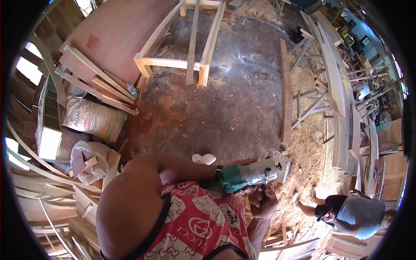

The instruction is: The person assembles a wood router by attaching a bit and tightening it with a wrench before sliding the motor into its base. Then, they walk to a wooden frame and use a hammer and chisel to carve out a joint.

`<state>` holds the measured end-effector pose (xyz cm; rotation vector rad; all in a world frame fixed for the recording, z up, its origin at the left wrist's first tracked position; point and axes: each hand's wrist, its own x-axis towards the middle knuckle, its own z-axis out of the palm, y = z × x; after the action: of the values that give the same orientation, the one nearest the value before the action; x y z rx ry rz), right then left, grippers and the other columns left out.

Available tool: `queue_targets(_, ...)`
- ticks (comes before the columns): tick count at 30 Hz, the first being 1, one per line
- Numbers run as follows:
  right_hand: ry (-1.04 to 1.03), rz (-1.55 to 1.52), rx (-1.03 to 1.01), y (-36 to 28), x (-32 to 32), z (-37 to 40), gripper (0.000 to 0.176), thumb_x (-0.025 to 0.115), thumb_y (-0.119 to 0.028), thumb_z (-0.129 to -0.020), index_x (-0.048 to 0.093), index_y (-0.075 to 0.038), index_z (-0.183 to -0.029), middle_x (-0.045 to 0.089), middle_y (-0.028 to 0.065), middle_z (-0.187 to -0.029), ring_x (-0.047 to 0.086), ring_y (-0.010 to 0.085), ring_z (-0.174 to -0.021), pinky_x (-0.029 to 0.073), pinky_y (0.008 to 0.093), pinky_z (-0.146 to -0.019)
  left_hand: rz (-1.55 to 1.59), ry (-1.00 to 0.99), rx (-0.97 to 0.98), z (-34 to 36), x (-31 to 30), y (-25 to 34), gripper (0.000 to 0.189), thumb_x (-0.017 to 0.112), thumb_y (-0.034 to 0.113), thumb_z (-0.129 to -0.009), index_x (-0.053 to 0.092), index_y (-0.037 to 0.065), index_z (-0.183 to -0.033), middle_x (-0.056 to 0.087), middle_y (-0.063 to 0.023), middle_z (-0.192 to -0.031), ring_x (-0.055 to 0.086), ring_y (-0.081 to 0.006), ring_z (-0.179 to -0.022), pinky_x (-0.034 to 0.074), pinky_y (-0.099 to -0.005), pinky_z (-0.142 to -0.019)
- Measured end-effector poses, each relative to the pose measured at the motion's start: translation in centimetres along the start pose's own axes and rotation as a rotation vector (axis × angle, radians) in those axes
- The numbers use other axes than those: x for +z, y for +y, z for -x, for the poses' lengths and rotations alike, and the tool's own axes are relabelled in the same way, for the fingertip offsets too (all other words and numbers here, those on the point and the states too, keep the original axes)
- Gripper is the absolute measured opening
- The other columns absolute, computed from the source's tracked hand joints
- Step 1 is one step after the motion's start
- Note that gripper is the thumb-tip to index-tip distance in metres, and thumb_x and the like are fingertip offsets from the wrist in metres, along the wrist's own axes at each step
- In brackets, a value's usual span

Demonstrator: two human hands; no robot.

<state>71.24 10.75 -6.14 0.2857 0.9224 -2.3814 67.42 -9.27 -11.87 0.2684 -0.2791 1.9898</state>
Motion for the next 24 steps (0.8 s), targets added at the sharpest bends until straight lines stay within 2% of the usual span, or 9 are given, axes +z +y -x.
queue_targets(4, 0.12, 0.184, -0.118, 0.4, 0.5, 0.2, 0.023, 0.063, -0.02, -0.087, 0.064, -0.001, -0.099, 0.06, 0.0053, -0.071, 0.044, 0.012, -0.048, 0.035, 0.025, -0.041, 0.024, 0.068, 0.036, 0.0, 0.5, -0.1, 0.083, 0.034, 0.075, -0.096, 0.049, 0.005, -0.139, 0.069, -0.0203, -0.101, 0.071, -0.0324, -0.073, 0.06, -0.0459, -0.058)
queue_targets(5, 0.25, 0.544, -0.415, 1.0, 0.6, 0.2, 0.023, 0.066, -0.016, -0.084, 0.064, 0.0, -0.101, 0.061, 0.005, -0.072, 0.05, 0.0145, -0.051, 0.038, 0.028, -0.044, 0.014, 0.045, 0.045, 0.2, -0.4, -0.1, 0.083, 0.034, 0.074, -0.096, 0.048, 0.005, -0.14, 0.069, -0.0216, -0.101, 0.072, -0.0323, -0.075, 0.061, -0.0473, -0.059)
queue_targets(6, 0.247, 0.54, -0.418, 1.3, 0.8, 0.2, 0.023, 0.066, -0.016, -0.084, 0.064, 0.0, -0.101, 0.061, 0.005, -0.072, 0.05, 0.0145, -0.051, 0.038, 0.028, -0.044, 0.01, 0.048, 0.043, 0.3, -0.7, -0.1, 0.083, 0.034, 0.074, -0.096, 0.048, 0.005, -0.14, 0.069, -0.0216, -0.101, 0.072, -0.0323, -0.075, 0.061, -0.0473, -0.059)
queue_targets(8, 0.227, 1.348, -0.982, 1.2, 2.2, 0.1, 0.022, 0.067, -0.009, -0.082, 0.063, 0.0, -0.102, 0.061, 0.0058, -0.073, 0.055, 0.0165, -0.055, 0.042, 0.0321, -0.048, 0.079, -0.058, 0.009, 0.2, -0.3, 0.2, 0.082, 0.034, 0.074, -0.096, 0.048, 0.007, -0.142, 0.069, -0.0227, -0.101, 0.072, -0.0329, -0.078, 0.061, -0.0488, -0.061)
queue_targets(16, 0.284, 1.664, -1.064, 1.3, 1.9, -0.6, 0.014, 0.064, -0.005, -0.086, 0.064, 0.002, -0.098, 0.059, 0.0087, -0.066, 0.053, 0.0187, -0.051, 0.041, 0.0338, -0.047, 0.199, -0.155, -0.035, 0.2, 0.3, 0.2, 0.097, 0.032, 0.079, -0.093, 0.047, -0.006, -0.137, 0.066, -0.0272, -0.102, 0.07, -0.0372, -0.086, 0.059, -0.0512, -0.067)
queue_targets(19, 0.259, 1.568, -0.979, 1.4, 0.8, -1.1, 0.014, 0.056, -0.009, -0.091, 0.066, 0.001, -0.093, 0.057, 0.0075, -0.063, 0.049, 0.017, -0.047, 0.037, 0.0326, -0.043, 0.2, -0.164, -0.034, 0.2, -0.1, 0.4, 0.098, 0.032, 0.079, -0.093, 0.046, -0.006, -0.138, 0.066, -0.0273, -0.104, 0.071, -0.037, -0.086, 0.059, -0.051, -0.069)
queue_targets(21, 0.33, 0.593, -0.289, 0.9, 1.7, -0.4, 0.021, 0.054, -0.018, -0.092, 0.062, -0.002, -0.081, 0.054, 0.0039, -0.059, 0.043, 0.0131, -0.042, 0.032, 0.0277, -0.041, 0.149, -0.177, -0.068, 0.4, -1.3, 0.4, 0.098, 0.032, 0.079, -0.093, 0.045, -0.006, -0.139, 0.066, -0.0272, -0.105, 0.071, -0.0368, -0.085, 0.059, -0.051, -0.07)
queue_targets(22, 0.328, 0.592, -0.29, 0.6, 1.7, -0.4, 0.021, 0.054, -0.018, -0.092, 0.062, -0.002, -0.081, 0.054, 0.0039, -0.059, 0.043, 0.0131, -0.042, 0.032, 0.0277, -0.041, 0.153, -0.113, -0.068, 0.5, -0.7, 0.2, 0.097, 0.032, 0.079, -0.093, 0.046, -0.006, -0.138, 0.067, -0.0267, -0.104, 0.071, -0.0365, -0.083, 0.06, -0.0507, -0.068)
queue_targets(24, 0.015, -0.108, 0.179, -0.2, 1.5, -0.6, 0.021, 0.052, -0.02, -0.089, 0.059, -0.006, -0.076, 0.054, 0.0031, -0.06, 0.038, 0.0104, -0.04, 0.03, 0.0239, -0.042, 0.157, -0.046, -0.069, 0.3, 0.5, 0.0, 0.097, 0.031, 0.079, -0.094, 0.047, -0.006, -0.137, 0.067, -0.0261, -0.104, 0.072, -0.0361, -0.081, 0.06, -0.0504, -0.067)
